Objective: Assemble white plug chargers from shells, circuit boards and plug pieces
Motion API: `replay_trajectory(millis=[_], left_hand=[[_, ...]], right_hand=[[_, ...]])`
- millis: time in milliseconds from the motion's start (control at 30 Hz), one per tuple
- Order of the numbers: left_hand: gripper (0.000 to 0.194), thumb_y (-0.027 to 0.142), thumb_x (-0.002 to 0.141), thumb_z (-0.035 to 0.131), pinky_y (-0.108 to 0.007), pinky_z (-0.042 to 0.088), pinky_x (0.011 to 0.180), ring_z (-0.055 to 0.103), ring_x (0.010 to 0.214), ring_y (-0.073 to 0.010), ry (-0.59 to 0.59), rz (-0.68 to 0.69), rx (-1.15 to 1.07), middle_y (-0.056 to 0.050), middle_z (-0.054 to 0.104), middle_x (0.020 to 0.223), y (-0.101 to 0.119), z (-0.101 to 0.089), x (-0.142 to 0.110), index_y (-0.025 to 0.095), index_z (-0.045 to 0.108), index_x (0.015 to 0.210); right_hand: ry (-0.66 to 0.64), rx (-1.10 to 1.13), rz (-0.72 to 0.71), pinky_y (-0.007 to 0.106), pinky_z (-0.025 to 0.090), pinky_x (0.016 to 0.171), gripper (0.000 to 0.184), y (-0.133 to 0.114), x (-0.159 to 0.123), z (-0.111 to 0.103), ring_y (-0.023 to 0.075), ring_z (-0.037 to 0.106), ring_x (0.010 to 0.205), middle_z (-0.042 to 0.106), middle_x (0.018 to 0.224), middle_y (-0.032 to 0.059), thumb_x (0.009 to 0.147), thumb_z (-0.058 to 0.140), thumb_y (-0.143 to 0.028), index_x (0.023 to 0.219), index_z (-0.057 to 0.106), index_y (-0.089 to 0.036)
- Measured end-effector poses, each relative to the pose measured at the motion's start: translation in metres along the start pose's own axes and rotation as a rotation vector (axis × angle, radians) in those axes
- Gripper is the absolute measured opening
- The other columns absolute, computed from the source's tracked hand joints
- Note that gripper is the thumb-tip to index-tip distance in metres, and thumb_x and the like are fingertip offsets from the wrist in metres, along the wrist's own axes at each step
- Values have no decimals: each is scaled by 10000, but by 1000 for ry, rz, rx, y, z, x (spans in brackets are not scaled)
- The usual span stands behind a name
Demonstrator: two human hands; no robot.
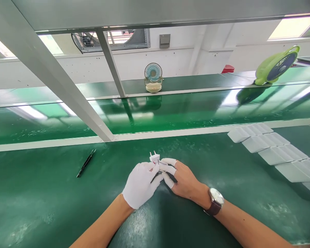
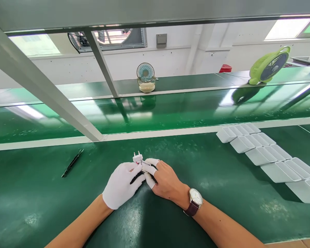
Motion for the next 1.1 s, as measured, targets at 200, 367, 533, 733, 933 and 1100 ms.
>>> replay_trajectory(millis=[200,367,533,733,933,1100], left_hand=[[197,351,821,778,-357,497,806,613,916,-215,205,-175,-192,-18,670,898,-21,-12,-4,221,630,810],[196,356,838,748,-358,513,779,619,858,-194,197,-235,-278,-15,649,921,-28,-9,-2,222,608,864],[333,307,753,805,-413,526,913,640,1052,-248,91,-265,-286,-39,662,1123,-25,0,2,251,648,1041],[758,287,770,786,-478,507,1039,574,1280,-308,153,-276,-239,-103,569,1406,-24,4,-2,292,458,1453],[735,252,766,795,-476,518,1041,576,1282,-309,224,-173,-252,-101,594,1383,-14,-4,-8,296,473,1425],[720,224,749,808,-469,537,1009,590,1253,-304,225,-143,-276,-94,621,1342,-11,-8,-6,295,494,1392]], right_hand=[[-35,29,58,464,558,1012,500,5,0,0,268,620,1216,614,1363,109,986,534,-213,1478,460,-267],[-93,18,53,483,577,983,547,9,-3,9,283,619,1196,550,1419,114,991,496,-194,1520,439,-322],[52,426,211,465,540,1038,447,25,0,3,258,600,1228,589,1361,94,982,534,-226,1414,568,-335],[43,1385,704,403,580,867,302,42,-5,30,225,687,973,707,1121,89,933,654,-355,1197,686,-211],[-71,1559,761,344,562,767,240,29,-11,46,176,665,791,712,897,52,885,694,-345,1062,705,-184],[-98,1525,740,367,578,770,221,27,-10,46,193,672,805,722,920,63,905,651,-350,1054,698,-192]])
Point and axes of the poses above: each hand's wrist, its own x-axis towards the middle knuckle, its own z-axis out of the palm, y = z × x, the point moved 9 cm from there along x, towards the middle knuckle
